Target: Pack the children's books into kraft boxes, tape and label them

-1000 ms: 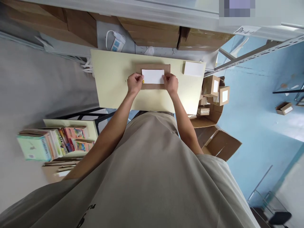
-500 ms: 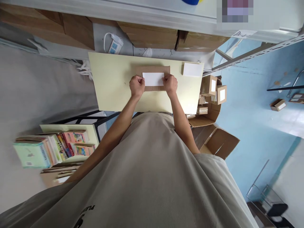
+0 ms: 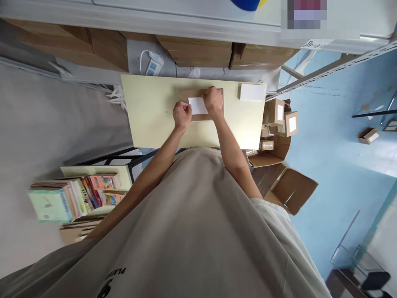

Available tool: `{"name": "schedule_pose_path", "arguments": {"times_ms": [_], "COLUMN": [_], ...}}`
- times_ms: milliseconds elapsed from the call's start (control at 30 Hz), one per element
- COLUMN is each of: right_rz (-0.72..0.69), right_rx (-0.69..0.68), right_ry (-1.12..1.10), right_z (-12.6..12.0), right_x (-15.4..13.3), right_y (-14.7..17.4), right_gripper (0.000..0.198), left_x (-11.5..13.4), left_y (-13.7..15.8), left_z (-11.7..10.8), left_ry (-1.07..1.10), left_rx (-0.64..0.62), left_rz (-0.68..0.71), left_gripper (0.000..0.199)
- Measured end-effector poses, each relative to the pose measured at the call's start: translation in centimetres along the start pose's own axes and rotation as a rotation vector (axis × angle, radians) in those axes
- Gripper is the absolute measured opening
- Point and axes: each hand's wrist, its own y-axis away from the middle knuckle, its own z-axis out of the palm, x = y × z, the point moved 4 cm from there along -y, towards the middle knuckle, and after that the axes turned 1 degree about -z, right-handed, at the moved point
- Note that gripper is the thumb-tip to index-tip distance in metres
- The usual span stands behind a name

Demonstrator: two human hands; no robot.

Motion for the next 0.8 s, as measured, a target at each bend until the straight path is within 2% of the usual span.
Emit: {"name": "schedule_pose_path", "arguments": {"times_ms": [100,200,233,400,533,667,800], "right_rz": [-0.012,-0.017,-0.028,-0.075,-0.123,-0.167,-0.082], "right_rx": [-0.069,-0.189,-0.193,-0.081,-0.119,-0.18,-0.138], "right_ry": [0.028,0.119,0.133,0.061,0.035,0.047,0.03], "right_z": [1.2,2.8,3.2,3.4,3.4,3.6,4.1], "right_x": [-0.4,-1.3,-1.8,-3.9,-3.7,-3.0,-3.0], "right_y": [0.8,1.2,1.1,0.2,0.4,0.4,0.0], "right_gripper": [0.013,0.04,0.042,0.014,0.007,0.031,0.017], "left_x": [0.0,-0.2,-0.3,-0.4,-0.8,-1.5,-2.0], "left_y": [-0.1,-0.2,-0.1,0.6,1.3,1.3,0.7], "left_z": [0.1,0.1,0.1,0.1,-0.3,-0.8,-1.1], "left_ry": [-0.04,-0.04,-0.027,0.027,0.073,0.005,0.003], "left_rx": [-0.004,0.001,0.001,-0.025,0.012,0.017,-0.026], "left_rz": [-0.003,-0.001,0.002,0.041,0.02,-0.02,-0.093], "left_gripper": [0.035,0.033,0.033,0.035,0.04,0.034,0.04]}}
